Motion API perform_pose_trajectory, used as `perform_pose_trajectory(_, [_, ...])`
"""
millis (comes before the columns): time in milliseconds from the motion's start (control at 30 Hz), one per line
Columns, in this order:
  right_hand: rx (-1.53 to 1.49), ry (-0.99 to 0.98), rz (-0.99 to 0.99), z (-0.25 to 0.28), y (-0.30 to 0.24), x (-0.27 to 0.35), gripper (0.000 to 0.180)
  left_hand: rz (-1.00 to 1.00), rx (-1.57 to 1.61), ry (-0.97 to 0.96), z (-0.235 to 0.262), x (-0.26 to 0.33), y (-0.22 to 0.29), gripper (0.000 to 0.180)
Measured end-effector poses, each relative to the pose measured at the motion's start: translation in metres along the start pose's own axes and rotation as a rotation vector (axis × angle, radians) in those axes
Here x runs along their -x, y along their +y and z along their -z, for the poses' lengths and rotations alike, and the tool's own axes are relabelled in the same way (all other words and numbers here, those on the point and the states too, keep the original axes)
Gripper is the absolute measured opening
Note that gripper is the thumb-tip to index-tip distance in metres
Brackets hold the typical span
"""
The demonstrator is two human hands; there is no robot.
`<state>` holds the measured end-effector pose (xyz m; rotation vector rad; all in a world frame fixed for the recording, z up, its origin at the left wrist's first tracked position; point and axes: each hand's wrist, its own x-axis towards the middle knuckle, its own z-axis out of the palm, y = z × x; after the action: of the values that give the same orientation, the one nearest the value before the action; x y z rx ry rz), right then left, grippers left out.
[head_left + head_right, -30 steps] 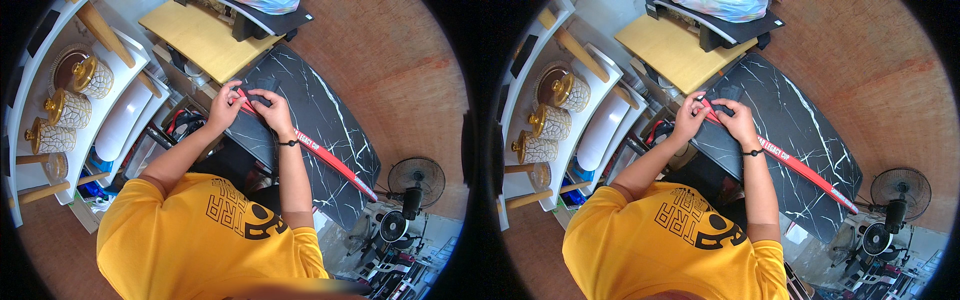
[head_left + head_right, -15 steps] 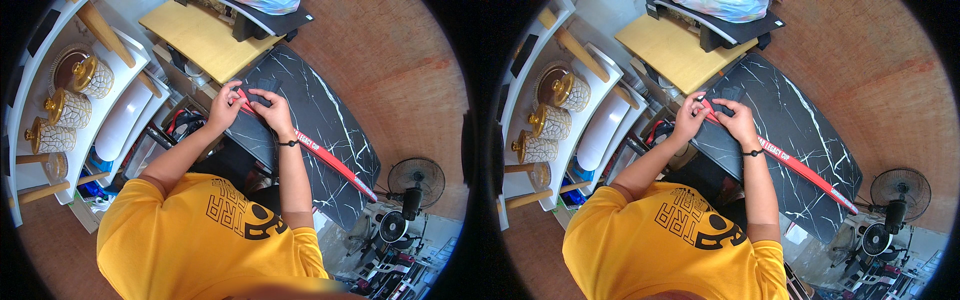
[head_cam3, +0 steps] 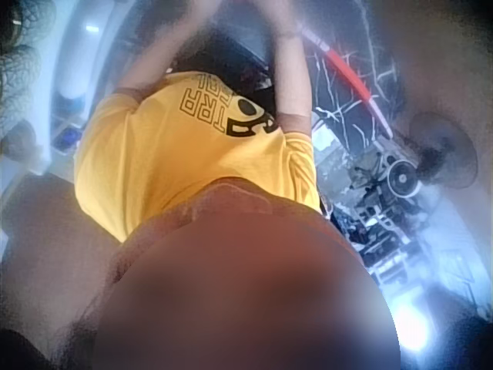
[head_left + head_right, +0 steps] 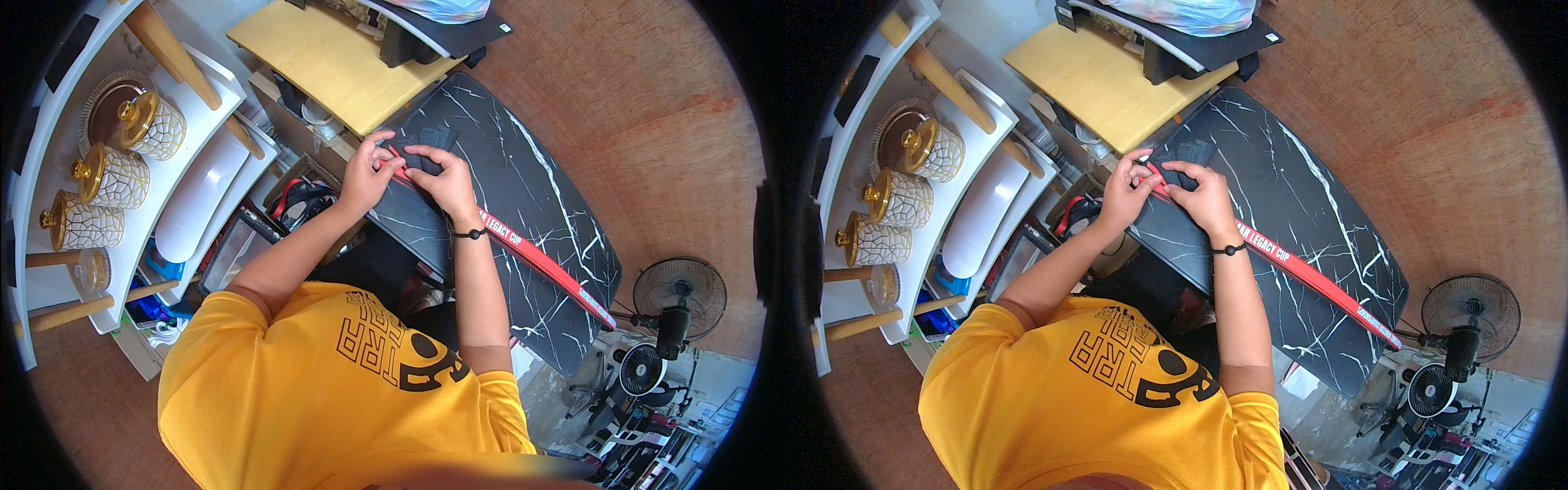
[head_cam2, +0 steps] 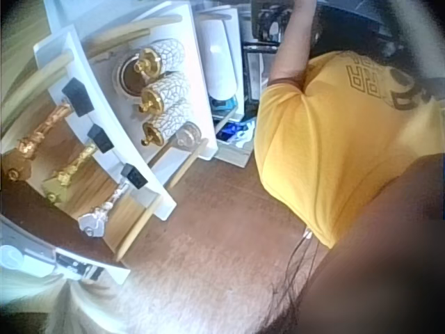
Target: The person applies a red grip tape to the handle of a table tennis racket, smoothing it along the length. Then the person places a rectangular racket frame with pink and white strings onto the table and adjusts the strings.
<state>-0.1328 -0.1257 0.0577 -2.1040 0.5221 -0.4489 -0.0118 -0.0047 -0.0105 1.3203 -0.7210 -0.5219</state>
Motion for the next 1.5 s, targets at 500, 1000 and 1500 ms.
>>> perform_pose_trajectory(500, [0.066, 0.017, 0.108, -0.001, 0.003, -0.001, 0.026, -0.063, -0.096, -0.011, 0.004, 0.001, -0.002, 0.049])
perform_pose_trajectory(1000, [0.083, 0.037, 0.141, -0.004, -0.004, 0.0, 0.036, 0.003, -0.137, -0.099, 0.011, -0.011, 0.014, 0.055])
perform_pose_trajectory(1500, [-0.002, 0.025, 0.174, -0.008, -0.002, 0.0, 0.028, -0.037, -0.425, -0.453, 0.042, -0.024, 0.05, 0.07])
